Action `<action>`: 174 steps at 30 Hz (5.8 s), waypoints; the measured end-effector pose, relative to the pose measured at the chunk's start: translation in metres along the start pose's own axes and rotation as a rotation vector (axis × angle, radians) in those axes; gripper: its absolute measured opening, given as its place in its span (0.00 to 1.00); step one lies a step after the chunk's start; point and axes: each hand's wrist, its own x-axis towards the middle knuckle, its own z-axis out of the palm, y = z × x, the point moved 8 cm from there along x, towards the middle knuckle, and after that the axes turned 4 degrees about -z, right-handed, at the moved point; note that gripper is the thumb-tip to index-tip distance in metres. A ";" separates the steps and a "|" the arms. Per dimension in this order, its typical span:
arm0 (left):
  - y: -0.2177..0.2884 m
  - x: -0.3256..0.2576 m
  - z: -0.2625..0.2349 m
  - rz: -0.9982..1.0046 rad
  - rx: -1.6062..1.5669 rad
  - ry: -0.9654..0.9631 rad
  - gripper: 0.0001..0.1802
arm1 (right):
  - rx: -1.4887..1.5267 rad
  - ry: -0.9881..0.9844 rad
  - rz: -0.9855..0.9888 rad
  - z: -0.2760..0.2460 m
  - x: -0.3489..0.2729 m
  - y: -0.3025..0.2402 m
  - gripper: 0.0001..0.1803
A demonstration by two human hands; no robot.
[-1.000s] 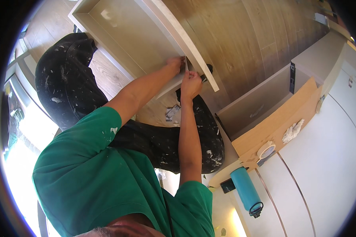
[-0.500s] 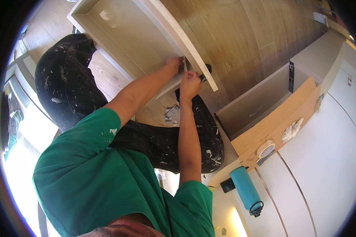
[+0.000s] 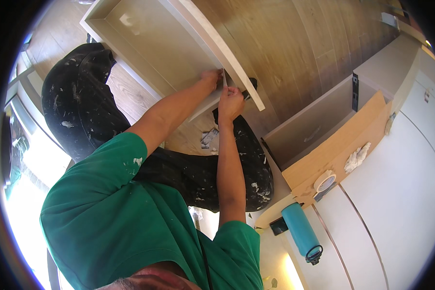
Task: The person applies strips of white tape to the internal edges and corner seams of a white wooden drawer by hand. They tear lengths of tape from a roll and press them firmly into place along the joints.
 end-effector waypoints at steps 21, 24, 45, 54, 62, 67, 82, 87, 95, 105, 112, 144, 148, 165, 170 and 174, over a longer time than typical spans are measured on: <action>0.026 -0.051 -0.012 0.332 0.576 0.331 0.24 | 0.058 0.133 -0.061 -0.006 -0.005 0.000 0.17; 0.019 -0.034 -0.017 0.290 0.523 0.290 0.25 | 0.172 0.150 -0.086 -0.015 -0.010 -0.018 0.18; -0.001 -0.025 -0.011 0.225 0.499 0.302 0.20 | 0.253 0.157 -0.159 -0.006 -0.003 -0.002 0.16; 0.007 -0.034 -0.012 0.146 0.699 0.331 0.17 | 0.222 0.148 -0.165 -0.005 -0.004 -0.006 0.16; 0.034 -0.076 0.002 0.727 1.050 0.076 0.16 | 0.227 0.149 -0.146 -0.005 -0.002 0.002 0.16; 0.035 -0.093 0.009 1.259 1.125 -0.235 0.19 | 0.206 0.172 -0.177 -0.005 -0.002 0.001 0.16; 0.021 -0.096 0.008 1.494 1.576 -0.509 0.24 | 0.212 0.129 -0.150 -0.004 -0.001 0.001 0.16; 0.033 -0.073 0.019 0.983 1.414 -0.537 0.23 | 0.194 0.111 -0.133 -0.003 -0.001 0.004 0.16; 0.013 -0.084 0.010 1.238 1.674 -0.612 0.35 | 0.164 0.132 -0.154 -0.004 0.001 0.000 0.16; 0.032 -0.166 -0.017 1.721 1.128 -0.793 0.29 | 0.176 0.149 -0.126 -0.004 0.002 0.001 0.17; 0.040 -0.127 -0.002 1.242 1.022 -0.473 0.24 | 0.199 0.109 -0.122 -0.001 -0.002 0.005 0.16; 0.032 -0.143 0.043 1.003 0.860 -0.849 0.13 | -0.256 0.809 -0.206 -0.422 -0.175 0.017 0.25; 0.058 -0.219 0.055 1.144 1.230 -0.827 0.14 | -0.503 0.818 -0.106 -0.438 -0.149 0.074 0.29; 0.253 -0.452 -0.056 1.158 1.241 -1.010 0.36 | 0.484 0.355 -0.478 -0.357 -0.139 -0.080 0.17; 0.224 -0.496 -0.051 1.130 1.046 -1.147 0.37 | 0.503 -0.020 -0.726 -0.277 -0.153 -0.190 0.16; 0.236 -0.510 -0.052 1.117 0.993 -1.180 0.35 | 0.503 -0.003 -0.863 -0.254 -0.151 -0.232 0.15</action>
